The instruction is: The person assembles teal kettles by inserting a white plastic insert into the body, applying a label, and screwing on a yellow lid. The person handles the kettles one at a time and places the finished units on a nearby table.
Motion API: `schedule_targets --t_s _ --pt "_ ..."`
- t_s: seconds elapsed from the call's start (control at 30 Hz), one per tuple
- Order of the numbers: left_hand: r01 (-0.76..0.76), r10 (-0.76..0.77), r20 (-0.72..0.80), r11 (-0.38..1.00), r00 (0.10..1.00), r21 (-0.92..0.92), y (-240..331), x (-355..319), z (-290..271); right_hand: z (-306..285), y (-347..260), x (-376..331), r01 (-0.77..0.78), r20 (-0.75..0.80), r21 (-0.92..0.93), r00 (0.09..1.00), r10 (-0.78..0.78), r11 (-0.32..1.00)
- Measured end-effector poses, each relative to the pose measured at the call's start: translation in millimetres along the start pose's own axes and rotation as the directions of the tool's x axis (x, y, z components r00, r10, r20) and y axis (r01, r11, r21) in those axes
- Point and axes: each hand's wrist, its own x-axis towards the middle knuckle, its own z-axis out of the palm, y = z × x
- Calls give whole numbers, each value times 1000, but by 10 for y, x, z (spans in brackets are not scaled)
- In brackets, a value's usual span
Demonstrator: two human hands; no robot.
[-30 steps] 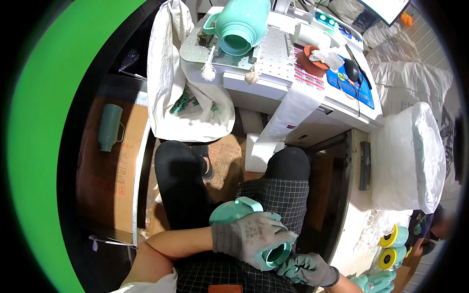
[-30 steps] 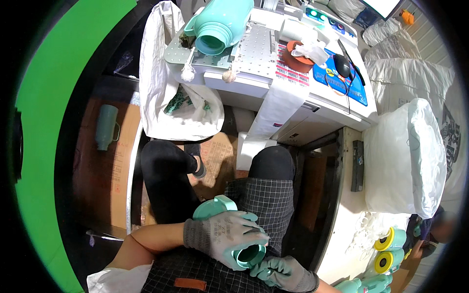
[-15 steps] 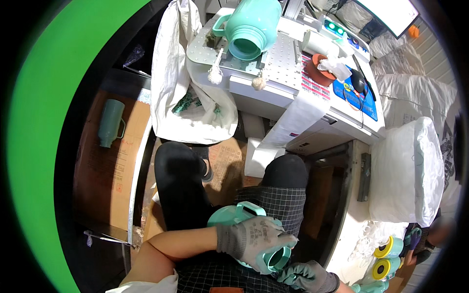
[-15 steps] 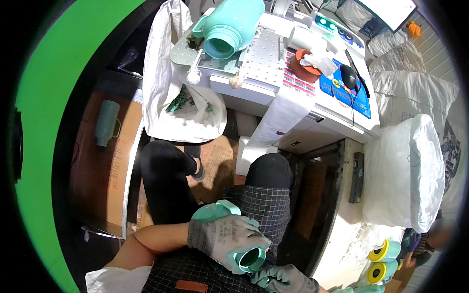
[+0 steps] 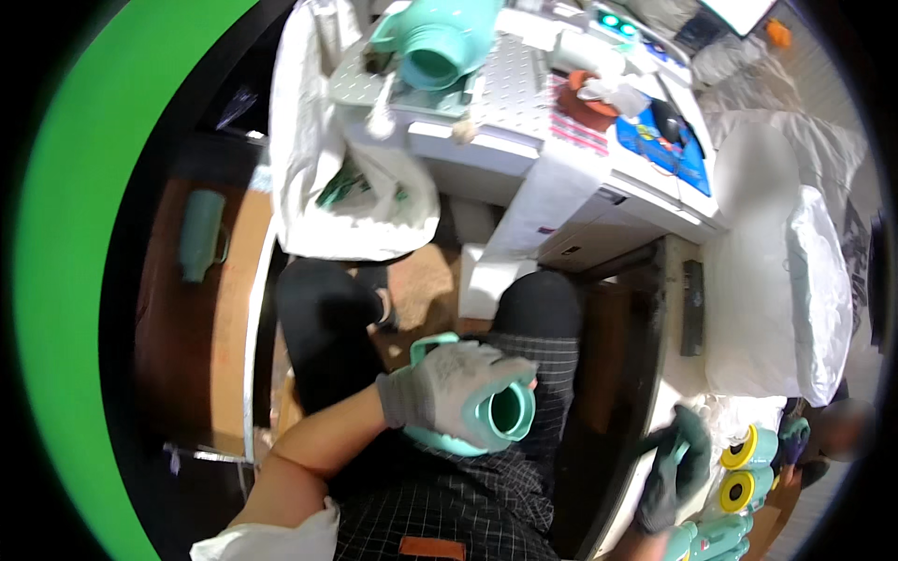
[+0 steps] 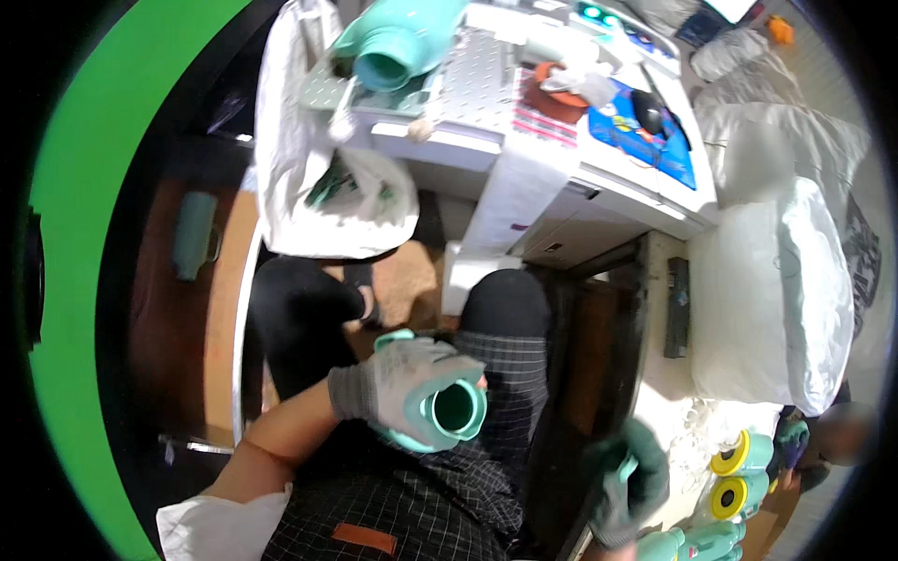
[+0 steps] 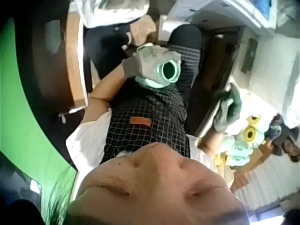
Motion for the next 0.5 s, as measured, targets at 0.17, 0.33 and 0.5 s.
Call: schedule_targets --t_s 0.17,0.33,0.5 --pt "-65 65 24 998 998 14 168 -153 -47 1620 333 1411 256 378 -71 901 -211 964" --pt "-163 156 84 983 984 83 376 46 129 1782 623 1920 512 209 -301 858 -468 804" --pt "-157 168 -50 974 985 164 482 28 -28 1237 1009 993 333 37 -145 943 -332 932"
